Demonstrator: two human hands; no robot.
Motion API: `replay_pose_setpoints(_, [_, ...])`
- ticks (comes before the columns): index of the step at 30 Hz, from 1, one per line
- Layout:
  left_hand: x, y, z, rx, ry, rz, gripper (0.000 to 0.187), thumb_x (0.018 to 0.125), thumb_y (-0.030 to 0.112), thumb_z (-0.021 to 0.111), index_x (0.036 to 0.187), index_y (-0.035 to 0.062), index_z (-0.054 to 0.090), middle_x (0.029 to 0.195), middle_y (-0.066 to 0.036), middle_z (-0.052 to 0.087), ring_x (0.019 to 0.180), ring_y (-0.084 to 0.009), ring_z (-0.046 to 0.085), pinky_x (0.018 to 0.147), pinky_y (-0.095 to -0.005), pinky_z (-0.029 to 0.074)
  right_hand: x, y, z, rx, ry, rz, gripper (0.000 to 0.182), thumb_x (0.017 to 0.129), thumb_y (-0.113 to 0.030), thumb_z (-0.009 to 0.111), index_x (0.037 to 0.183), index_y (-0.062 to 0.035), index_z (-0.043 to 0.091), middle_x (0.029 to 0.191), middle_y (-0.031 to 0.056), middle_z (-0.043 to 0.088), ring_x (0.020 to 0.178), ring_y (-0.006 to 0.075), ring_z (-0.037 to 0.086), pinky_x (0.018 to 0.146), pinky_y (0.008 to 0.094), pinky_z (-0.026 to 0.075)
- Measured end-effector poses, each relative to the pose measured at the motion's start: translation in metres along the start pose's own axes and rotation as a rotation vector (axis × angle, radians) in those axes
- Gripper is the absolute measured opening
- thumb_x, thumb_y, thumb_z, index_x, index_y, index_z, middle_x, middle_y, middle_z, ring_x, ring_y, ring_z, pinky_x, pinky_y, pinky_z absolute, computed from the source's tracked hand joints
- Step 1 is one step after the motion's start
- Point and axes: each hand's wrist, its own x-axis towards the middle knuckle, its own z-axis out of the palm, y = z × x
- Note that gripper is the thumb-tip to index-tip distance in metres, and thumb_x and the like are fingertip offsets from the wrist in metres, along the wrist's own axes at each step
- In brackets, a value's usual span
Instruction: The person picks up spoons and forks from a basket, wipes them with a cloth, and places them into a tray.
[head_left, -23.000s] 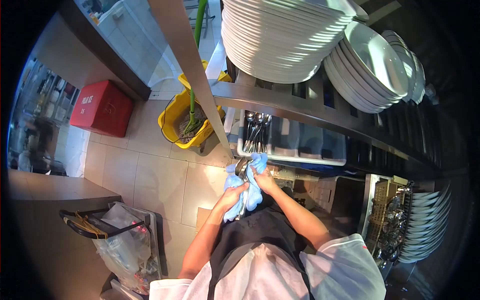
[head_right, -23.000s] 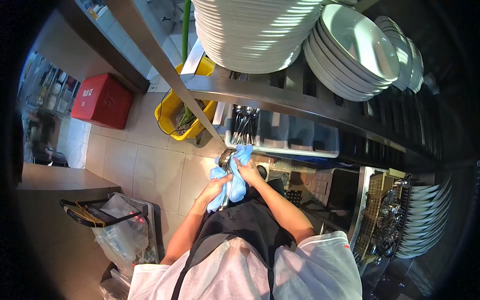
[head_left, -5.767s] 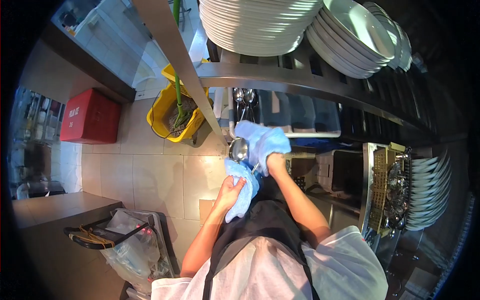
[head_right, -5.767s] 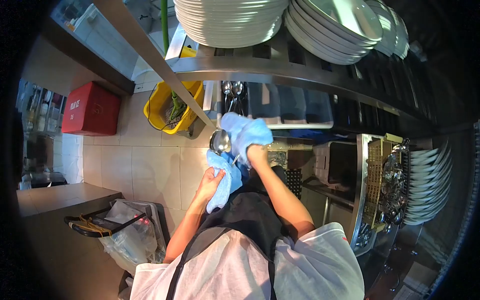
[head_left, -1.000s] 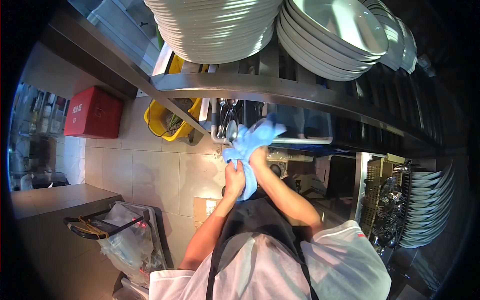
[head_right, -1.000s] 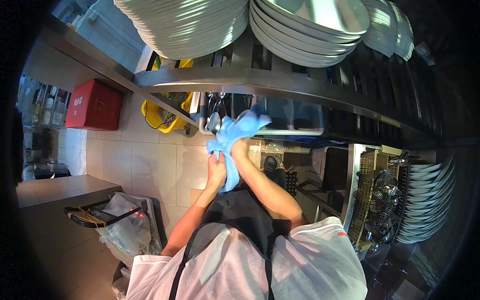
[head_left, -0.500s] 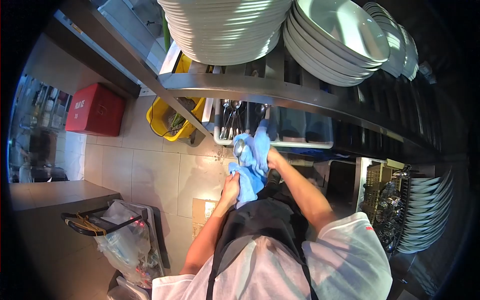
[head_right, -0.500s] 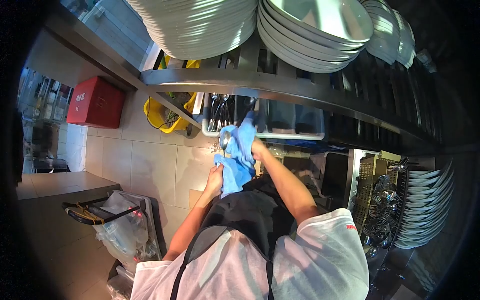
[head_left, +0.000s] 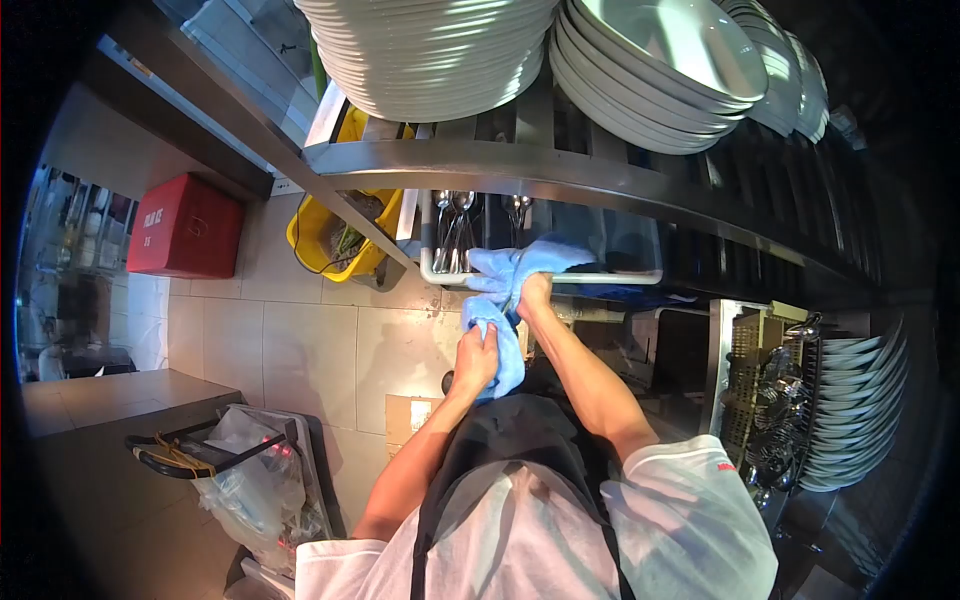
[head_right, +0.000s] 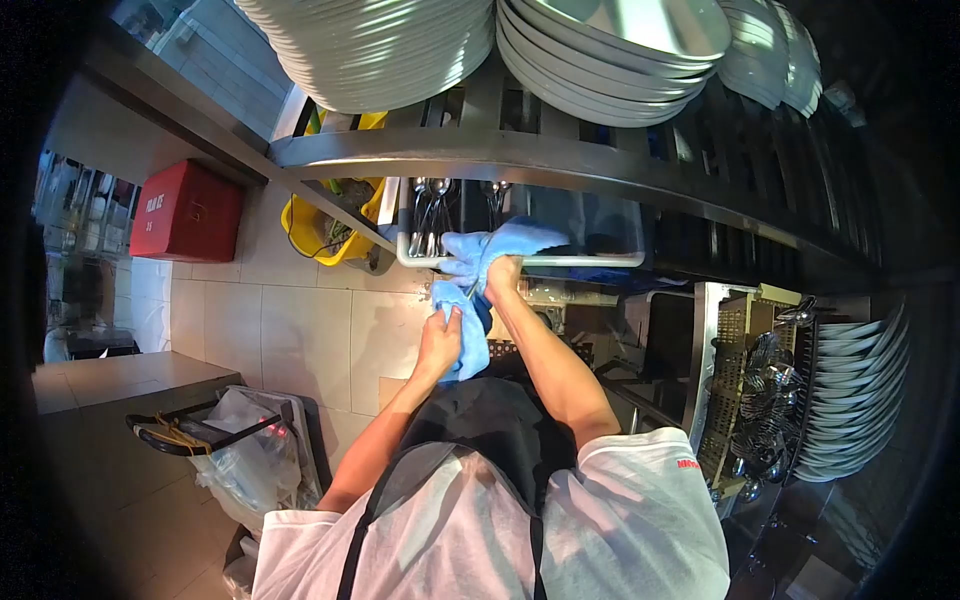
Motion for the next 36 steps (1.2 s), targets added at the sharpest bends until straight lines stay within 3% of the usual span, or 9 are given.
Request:
replay_pose_setpoints(3, [0.013, -0.005, 0.009, -0.036, 0.012, -0.056, 0.037, 0.084, 0.025, 0.041, 0.077, -0.0101, 0.052, 0.073, -0.031, 0.052, 0.075, -0.0435, 0.052, 0.064, -0.0433, 0.04, -0.011, 0.016, 0.018, -0.188, 0.125, -0.065, 0.021, 0.083, -0.014, 0.046, 0.097, -0.0002, 0.052, 0.086, 0.0127, 0.056, 0.074, 0.0239, 0.057, 0.06, 0.0328, 0.05])
replay_pose_setpoints(4, [0.019, -0.021, 0.013, -0.045, 0.045, -0.018, 0.035, 0.084, 0.023, 0.041, 0.079, -0.0102, 0.051, 0.074, -0.03, 0.054, 0.073, -0.0396, 0.055, 0.064, -0.0421, 0.041, -0.027, 0.007, 0.026, -0.961, 0.152, 0.016, 0.031, 0.087, -0.021, 0.041, 0.113, -0.0045, 0.042, 0.104, 0.0127, 0.052, 0.091, 0.0201, 0.054, 0.077, 0.0328, 0.046])
replay_pose_setpoints(12, [0.003, -0.023, -0.02, -0.536, -0.248, -0.355, 0.021, 0.086, 0.021, 0.036, 0.077, 0.0039, 0.045, 0.055, -0.001, 0.042, 0.045, -0.0092, 0.042, 0.033, -0.0298, 0.033, 0.017, -0.003, -0.043, -0.327, -0.131, 0.308, 0.028, 0.084, -0.034, 0.046, 0.094, -0.0083, 0.054, 0.083, 0.0072, 0.057, 0.073, 0.0187, 0.055, 0.063, 0.0348, 0.048])
replay_pose_setpoints(14, [-0.011, -0.036, -0.05, -0.557, -0.311, -0.42, 0.037, 0.087, 0.03, 0.04, 0.11, 0.0016, 0.045, 0.093, -0.007, 0.055, 0.077, -0.0155, 0.053, 0.066, -0.0285, 0.045, 0.008, -0.007, -0.053, -0.341, -0.218, 0.338, 0.041, 0.084, -0.044, 0.042, 0.103, -0.0084, 0.049, 0.093, 0.006, 0.054, 0.083, 0.0181, 0.053, 0.072, 0.0335, 0.045])
replay_pose_setpoints(18, [-0.05, -0.032, -0.112, -1.043, -0.216, -0.347, 0.038, 0.085, 0.03, 0.041, 0.11, 0.0019, 0.043, 0.094, -0.01, 0.052, 0.08, -0.0199, 0.054, 0.065, -0.0342, 0.047, -0.066, 0.003, -0.075, -0.413, -0.143, 0.164, 0.055, 0.083, -0.036, 0.048, 0.125, -0.0069, 0.03, 0.119, 0.007, 0.042, 0.106, 0.0172, 0.043, 0.088, 0.0334, 0.036])
replay_pose_setpoints(25, [-0.062, -0.042, -0.15, -1.35, -0.527, -0.203, 0.058, 0.08, 0.042, 0.048, 0.122, 0.0045, 0.033, 0.117, -0.012, 0.043, 0.104, -0.0245, 0.046, 0.087, -0.0401, 0.04, -0.152, 0.031, -0.094, -0.322, 0.138, 0.049, 0.038, 0.081, -0.029, 0.052, 0.111, -0.0061, 0.048, 0.103, 0.0102, 0.054, 0.091, 0.0221, 0.054, 0.077, 0.0342, 0.044])
replay_pose_setpoints(27, [-0.062, -0.034, -0.143, -1.269, -0.502, -0.21, 0.057, 0.079, 0.039, 0.052, 0.122, 0.0068, 0.033, 0.118, -0.01, 0.042, 0.108, -0.0242, 0.043, 0.091, -0.0402, 0.036, -0.179, 0.017, -0.091, -1.871, 0.307, 0.048, 0.025, 0.075, -0.023, 0.056, 0.093, -0.0057, 0.058, 0.087, 0.0137, 0.06, 0.079, 0.0287, 0.058, 0.069, 0.0362, 0.046])
replay_pose_setpoints(28, [-0.066, -0.025, -0.144, -1.167, -0.517, -0.186, 0.054, 0.079, 0.035, 0.053, 0.121, 0.0057, 0.034, 0.117, -0.011, 0.043, 0.107, -0.0249, 0.043, 0.091, -0.0402, 0.036, -0.193, 0.024, -0.103, -1.804, 0.393, -0.418, 0.018, 0.07, -0.019, 0.058, 0.083, -0.0064, 0.061, 0.077, 0.0166, 0.059, 0.074, 0.0326, 0.057, 0.066, 0.0375, 0.046])
replay_pose_setpoints(36, [-0.081, 0.015, -0.097, -0.906, -0.82, -0.062, 0.05, 0.078, 0.03, 0.053, 0.119, 0.0046, 0.036, 0.116, -0.012, 0.044, 0.105, -0.0257, 0.044, 0.09, -0.0402, 0.036, -0.299, -0.074, -0.087, -1.314, 0.637, -0.553, 0.02, 0.076, -0.019, 0.056, 0.088, -0.0023, 0.059, 0.075, 0.0153, 0.06, 0.067, 0.0223, 0.06, 0.061, 0.0304, 0.045])
